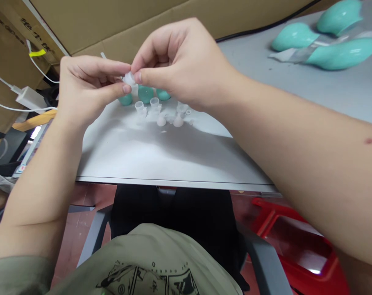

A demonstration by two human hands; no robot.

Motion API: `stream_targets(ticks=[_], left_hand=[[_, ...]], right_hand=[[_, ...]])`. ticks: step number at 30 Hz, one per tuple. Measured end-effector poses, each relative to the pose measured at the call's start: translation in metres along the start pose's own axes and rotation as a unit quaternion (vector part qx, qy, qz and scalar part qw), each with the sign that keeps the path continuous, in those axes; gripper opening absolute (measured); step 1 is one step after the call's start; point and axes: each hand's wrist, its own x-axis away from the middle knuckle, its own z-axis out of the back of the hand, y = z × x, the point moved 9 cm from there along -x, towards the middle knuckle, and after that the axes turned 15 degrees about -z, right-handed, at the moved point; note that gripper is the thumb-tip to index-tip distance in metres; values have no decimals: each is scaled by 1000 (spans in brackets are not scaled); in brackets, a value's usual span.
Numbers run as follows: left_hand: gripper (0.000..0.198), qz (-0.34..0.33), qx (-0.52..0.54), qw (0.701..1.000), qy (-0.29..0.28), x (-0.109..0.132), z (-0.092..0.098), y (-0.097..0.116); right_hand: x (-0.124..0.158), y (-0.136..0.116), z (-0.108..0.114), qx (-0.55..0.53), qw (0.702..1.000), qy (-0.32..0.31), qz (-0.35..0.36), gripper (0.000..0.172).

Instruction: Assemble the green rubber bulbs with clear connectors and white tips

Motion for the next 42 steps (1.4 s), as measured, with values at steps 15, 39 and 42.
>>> stream_targets(ticks=[15,39,42], left_hand=[[57,-79,-50,995,24,14,-5,-7],[40,-233,-72,969,31,1,-4,44],[48,-194,-108,975,-4,3,-5,30]], right_hand=[[0,10,-8,-57,991,-85,-89,13],[4,19,-12,-139,972,-63,-179,31],[4,19,-12,-137,972,-64,-181,31]])
